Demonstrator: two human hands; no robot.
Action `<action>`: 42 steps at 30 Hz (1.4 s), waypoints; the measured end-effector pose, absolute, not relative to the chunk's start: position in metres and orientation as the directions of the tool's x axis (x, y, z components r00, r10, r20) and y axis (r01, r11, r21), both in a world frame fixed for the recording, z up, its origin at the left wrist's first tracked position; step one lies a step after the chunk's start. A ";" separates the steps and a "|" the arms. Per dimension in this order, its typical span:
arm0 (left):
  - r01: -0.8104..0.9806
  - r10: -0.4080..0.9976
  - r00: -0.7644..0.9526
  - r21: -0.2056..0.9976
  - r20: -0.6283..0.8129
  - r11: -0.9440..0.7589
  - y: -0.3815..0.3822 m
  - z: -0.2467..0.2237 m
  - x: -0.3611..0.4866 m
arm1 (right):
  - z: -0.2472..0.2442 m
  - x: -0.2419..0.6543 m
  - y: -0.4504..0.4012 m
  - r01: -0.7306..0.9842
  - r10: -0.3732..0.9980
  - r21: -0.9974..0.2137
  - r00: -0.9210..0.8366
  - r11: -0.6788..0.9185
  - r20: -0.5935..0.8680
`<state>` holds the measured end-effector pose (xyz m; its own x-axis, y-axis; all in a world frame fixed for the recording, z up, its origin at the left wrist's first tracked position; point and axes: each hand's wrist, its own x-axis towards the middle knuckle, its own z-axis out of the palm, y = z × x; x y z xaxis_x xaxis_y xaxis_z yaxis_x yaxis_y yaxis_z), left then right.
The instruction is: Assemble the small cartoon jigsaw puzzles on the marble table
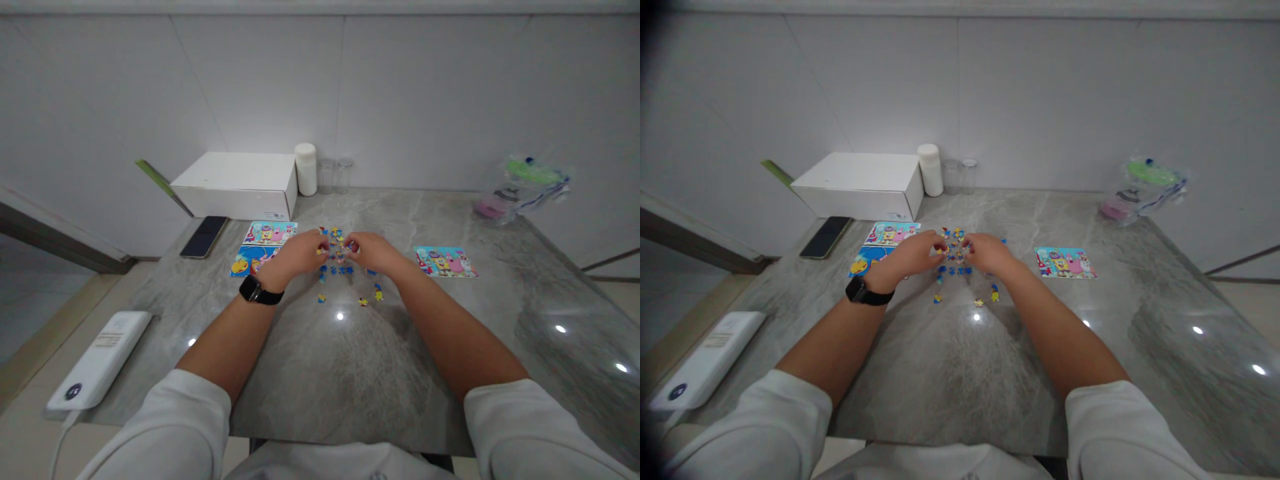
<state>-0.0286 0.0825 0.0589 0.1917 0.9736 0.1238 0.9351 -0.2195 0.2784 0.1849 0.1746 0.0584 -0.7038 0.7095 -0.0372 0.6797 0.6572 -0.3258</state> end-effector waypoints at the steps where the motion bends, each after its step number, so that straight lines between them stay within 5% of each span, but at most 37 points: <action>1: 0.934 0.969 0.152 0.291 0.197 -0.206 0.083 0.065 -0.034 | 0.065 0.190 0.179 0.696 0.745 -0.342 -0.667 0.631 0.017; 7: 0.931 0.852 -0.149 0.362 0.502 -0.050 0.081 0.093 -0.064 | 0.101 0.222 0.198 0.719 0.849 -0.451 -0.438 0.528 0.295; 12: 0.924 0.782 -0.234 0.381 0.577 -0.005 0.080 0.093 -0.071 | 0.116 0.243 0.204 0.715 0.862 -0.490 -0.350 0.498 0.366; 18: 0.923 0.838 -0.181 0.384 0.514 -0.036 0.085 0.083 -0.069 | 0.130 0.258 0.205 0.733 0.882 -0.503 -0.304 0.458 0.360; 28: 0.955 0.983 -0.015 0.293 0.185 -0.041 0.093 0.056 -0.077 | 0.131 0.253 0.197 0.731 0.859 -0.452 -0.417 0.511 0.296; 42: 0.944 0.980 0.030 0.318 0.195 -0.092 0.097 0.047 -0.068 | 0.130 0.256 0.198 0.776 0.875 -0.404 -0.425 0.484 0.231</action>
<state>-0.0683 0.0969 0.0473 0.0300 0.9804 0.1949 0.9436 -0.0921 0.3180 0.2558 0.1978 0.1297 -0.4254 0.8751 0.2306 0.7765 0.4838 -0.4038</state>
